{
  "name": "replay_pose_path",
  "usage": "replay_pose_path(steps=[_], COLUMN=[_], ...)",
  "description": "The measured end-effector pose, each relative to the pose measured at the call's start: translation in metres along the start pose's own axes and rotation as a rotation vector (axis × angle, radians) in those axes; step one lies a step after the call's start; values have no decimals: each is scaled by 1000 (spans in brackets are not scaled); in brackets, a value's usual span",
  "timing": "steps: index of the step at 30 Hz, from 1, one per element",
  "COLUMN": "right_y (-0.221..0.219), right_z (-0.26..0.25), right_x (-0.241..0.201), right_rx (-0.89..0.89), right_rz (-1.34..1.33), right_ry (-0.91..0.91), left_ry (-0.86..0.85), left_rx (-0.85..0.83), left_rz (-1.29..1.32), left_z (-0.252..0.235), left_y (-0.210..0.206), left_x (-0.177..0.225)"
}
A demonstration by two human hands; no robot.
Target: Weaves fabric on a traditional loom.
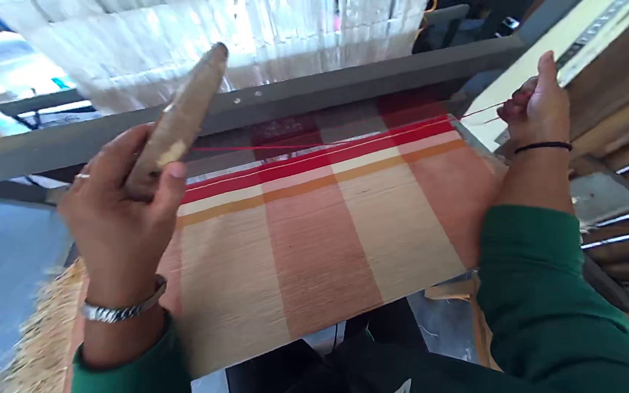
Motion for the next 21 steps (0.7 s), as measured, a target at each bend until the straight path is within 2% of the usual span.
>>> replay_pose_path(steps=[2,5,10,13,15,17,19,21], right_y=[12,22,14,20,30,39,43,48], right_z=[-1,7,10,2,-3,-2,-7,-19], right_x=[-10,-35,-52,-36,-20,2,38,73], right_rx=[0,87,66,155,203,218,176,140], right_rz=[-234,-314,-6,343,471,337,-61,-400], right_ry=[10,61,207,226,171,55,-94,-201], left_ry=[4,34,83,62,81,103,116,161], left_rx=[34,64,134,93,27,37,78,114], left_rz=[18,68,172,149,90,3,-97,-151], left_z=[0,4,6,3,1,0,0,0], left_y=[5,14,25,23,21,27,40,51], left_x=[-13,-46,-45,-47,-56,-59,-50,-59])
Point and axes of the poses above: each hand's wrist, its own z-axis away from the middle knuckle, its own y-axis out of the back of the hand, x = y × z, the point moved 8 cm from there along -z, towards the middle knuckle, and after that the axes turned 1 degree about y, right-handed, at the moved point
